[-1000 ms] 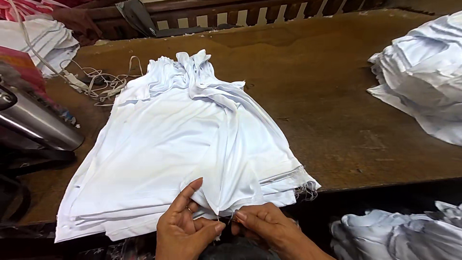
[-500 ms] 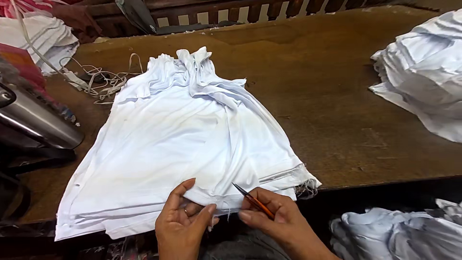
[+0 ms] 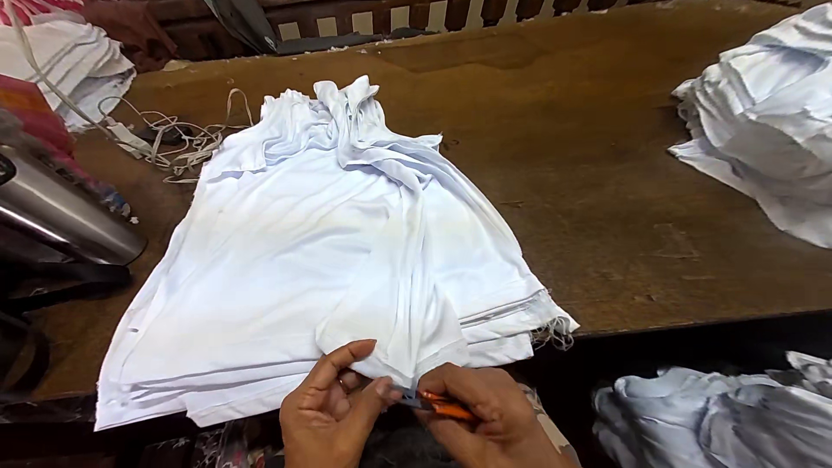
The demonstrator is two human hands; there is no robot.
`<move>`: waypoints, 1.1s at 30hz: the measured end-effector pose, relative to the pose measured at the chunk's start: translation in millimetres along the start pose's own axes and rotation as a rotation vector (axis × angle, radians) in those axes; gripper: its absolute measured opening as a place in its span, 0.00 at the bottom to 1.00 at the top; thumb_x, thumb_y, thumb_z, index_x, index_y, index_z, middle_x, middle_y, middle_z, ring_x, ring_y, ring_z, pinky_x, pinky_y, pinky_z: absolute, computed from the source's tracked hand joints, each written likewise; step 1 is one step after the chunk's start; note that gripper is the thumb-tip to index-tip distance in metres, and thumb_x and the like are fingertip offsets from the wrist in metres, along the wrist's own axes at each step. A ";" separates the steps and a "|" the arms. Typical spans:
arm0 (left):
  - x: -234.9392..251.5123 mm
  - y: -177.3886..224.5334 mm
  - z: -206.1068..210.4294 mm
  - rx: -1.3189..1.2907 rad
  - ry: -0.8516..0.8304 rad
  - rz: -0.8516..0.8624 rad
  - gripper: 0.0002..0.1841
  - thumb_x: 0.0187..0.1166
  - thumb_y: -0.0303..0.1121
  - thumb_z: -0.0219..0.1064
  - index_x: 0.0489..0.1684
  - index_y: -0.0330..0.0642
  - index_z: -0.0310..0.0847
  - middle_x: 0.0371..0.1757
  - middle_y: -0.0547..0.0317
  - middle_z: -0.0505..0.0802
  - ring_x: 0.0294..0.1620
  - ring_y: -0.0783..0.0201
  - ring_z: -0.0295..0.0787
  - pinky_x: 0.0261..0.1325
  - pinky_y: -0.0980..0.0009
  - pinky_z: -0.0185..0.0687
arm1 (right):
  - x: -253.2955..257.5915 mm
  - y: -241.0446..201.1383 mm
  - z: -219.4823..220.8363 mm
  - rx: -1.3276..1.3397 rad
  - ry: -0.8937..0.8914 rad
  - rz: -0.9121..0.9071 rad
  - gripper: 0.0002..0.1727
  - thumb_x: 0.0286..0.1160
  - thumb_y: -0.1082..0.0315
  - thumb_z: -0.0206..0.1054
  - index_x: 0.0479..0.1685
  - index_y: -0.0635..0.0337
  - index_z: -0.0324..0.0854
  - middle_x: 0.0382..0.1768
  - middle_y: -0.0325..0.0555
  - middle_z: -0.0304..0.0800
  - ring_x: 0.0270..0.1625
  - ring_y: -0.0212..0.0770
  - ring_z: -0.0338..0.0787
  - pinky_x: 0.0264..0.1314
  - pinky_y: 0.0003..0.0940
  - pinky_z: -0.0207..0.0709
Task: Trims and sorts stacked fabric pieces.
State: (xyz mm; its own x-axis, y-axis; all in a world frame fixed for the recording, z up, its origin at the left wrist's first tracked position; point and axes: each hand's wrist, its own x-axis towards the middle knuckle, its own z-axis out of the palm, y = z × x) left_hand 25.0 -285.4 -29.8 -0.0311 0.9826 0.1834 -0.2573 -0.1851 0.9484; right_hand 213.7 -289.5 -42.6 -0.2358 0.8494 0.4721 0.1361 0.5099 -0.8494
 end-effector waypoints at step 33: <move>-13.6 24.9 7.7 -0.142 0.122 -0.240 0.41 0.46 0.11 0.84 0.70 0.19 0.72 0.57 0.37 0.89 0.46 0.52 0.96 0.42 0.59 0.98 | -9.2 6.7 -3.9 -0.827 0.122 -0.363 0.20 0.92 0.54 0.53 0.52 0.59 0.85 0.27 0.43 0.80 0.29 0.39 0.79 0.28 0.30 0.70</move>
State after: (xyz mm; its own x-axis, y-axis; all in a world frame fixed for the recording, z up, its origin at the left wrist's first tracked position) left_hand 26.5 -303.5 -6.7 -0.0666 0.9944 -0.0818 -0.4033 0.0482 0.9138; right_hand 220.6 -293.4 -51.7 -0.3019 0.6023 0.7390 0.7311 0.6437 -0.2260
